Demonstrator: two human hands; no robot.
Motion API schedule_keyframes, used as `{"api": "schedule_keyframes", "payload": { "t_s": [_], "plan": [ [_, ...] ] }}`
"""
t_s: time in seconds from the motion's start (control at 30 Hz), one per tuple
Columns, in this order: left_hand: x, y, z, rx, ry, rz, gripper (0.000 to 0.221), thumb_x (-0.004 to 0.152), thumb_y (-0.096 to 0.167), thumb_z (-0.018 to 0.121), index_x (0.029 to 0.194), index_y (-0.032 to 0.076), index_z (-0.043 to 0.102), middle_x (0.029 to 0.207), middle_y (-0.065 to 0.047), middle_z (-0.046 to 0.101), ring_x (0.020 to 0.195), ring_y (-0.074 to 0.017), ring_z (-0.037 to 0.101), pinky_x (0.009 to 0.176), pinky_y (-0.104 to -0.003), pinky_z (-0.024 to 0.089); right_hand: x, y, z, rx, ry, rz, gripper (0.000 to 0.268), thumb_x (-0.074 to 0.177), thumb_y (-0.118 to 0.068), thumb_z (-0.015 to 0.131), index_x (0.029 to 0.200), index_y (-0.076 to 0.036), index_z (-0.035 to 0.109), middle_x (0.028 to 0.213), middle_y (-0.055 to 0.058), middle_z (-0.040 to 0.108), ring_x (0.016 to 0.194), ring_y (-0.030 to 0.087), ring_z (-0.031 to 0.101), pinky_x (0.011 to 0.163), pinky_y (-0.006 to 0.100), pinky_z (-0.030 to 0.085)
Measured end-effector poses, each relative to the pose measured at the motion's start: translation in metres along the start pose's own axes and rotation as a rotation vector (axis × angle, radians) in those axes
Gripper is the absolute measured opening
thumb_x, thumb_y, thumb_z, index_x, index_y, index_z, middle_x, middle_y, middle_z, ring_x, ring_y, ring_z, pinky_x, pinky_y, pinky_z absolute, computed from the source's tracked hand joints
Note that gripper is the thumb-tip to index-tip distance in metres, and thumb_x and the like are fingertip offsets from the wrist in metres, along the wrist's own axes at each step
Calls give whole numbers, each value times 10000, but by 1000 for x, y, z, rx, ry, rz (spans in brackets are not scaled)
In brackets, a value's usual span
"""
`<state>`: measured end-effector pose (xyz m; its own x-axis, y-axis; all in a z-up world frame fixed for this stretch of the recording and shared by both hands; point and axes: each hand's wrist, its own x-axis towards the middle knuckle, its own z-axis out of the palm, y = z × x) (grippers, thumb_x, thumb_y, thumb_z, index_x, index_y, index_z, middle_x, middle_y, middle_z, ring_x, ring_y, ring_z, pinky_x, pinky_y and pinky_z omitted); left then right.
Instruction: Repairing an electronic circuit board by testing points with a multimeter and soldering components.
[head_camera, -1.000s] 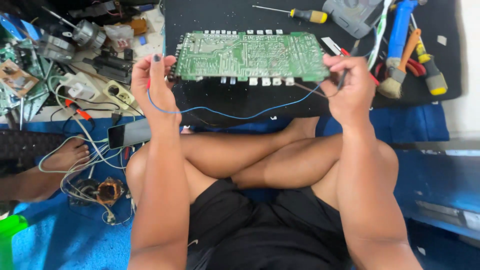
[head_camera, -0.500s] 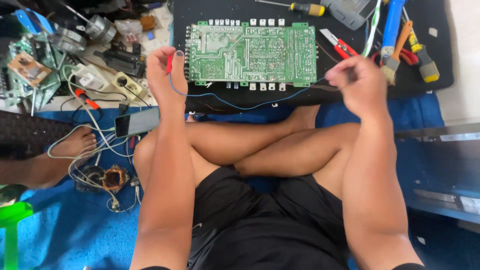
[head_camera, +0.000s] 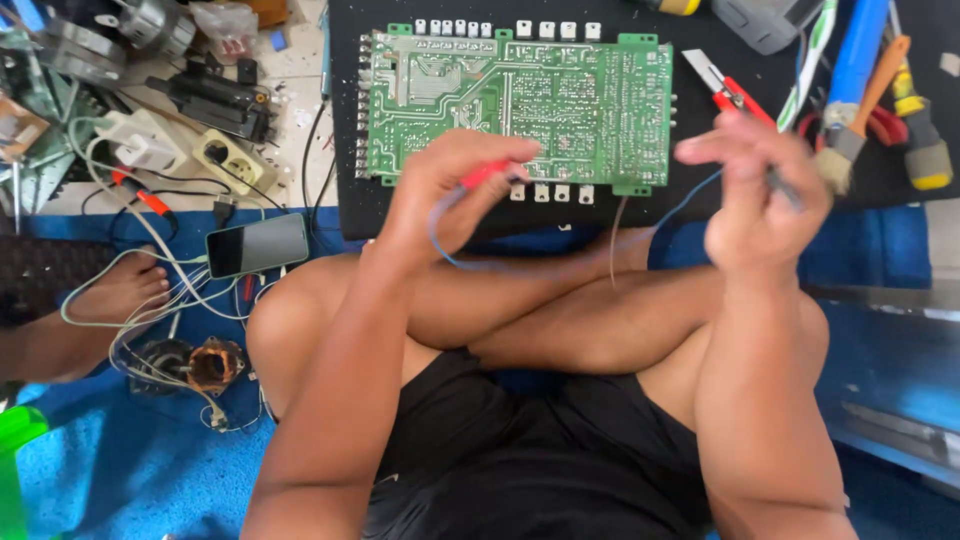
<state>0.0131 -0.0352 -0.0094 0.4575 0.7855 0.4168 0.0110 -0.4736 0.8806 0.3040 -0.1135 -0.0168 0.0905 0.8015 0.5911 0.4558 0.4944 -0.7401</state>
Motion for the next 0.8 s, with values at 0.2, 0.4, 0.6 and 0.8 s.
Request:
{"api": "schedule_keyframes", "payload": {
  "t_s": [0.2, 0.4, 0.6, 0.8],
  "plan": [
    [20, -8, 11, 181, -50, 7, 262, 888, -24, 759, 1141, 32, 723, 1099, -108, 742, 979, -274, 678, 900, -359, 547, 19, 0, 31, 158, -344, -59, 340, 1055, -194, 519, 1181, 103, 626, 1213, 227, 682, 1131, 360, 684, 1195, 509, 510],
    [31, -16, 13, 253, -98, 38, 228, 843, -14, 799, 1052, 20, 716, 1023, -86, 756, 1008, -291, 727, 927, -382, 530, 23, -13, 25, -86, -372, 428, 261, 966, 107, 633, 1225, 109, 667, 1108, 201, 710, 914, 241, 669, 847, 295, 515],
    [39, -16, 12, 226, -183, -43, 170, 850, -30, 764, 976, 23, 664, 1041, -56, 729, 1053, -276, 694, 992, -411, 475, 18, -2, 30, -229, -355, 390, 160, 901, 143, 791, 1028, 119, 697, 1008, 206, 731, 768, 248, 656, 726, 305, 506],
    [42, -24, 12, 203, -195, -73, 141, 846, -7, 748, 950, 13, 655, 1035, -74, 730, 1030, -287, 699, 977, -414, 478, 17, 4, 35, -68, -370, 523, 231, 808, 101, 724, 1027, 72, 655, 1016, 183, 721, 625, 151, 539, 600, 223, 399]
  ]
}}
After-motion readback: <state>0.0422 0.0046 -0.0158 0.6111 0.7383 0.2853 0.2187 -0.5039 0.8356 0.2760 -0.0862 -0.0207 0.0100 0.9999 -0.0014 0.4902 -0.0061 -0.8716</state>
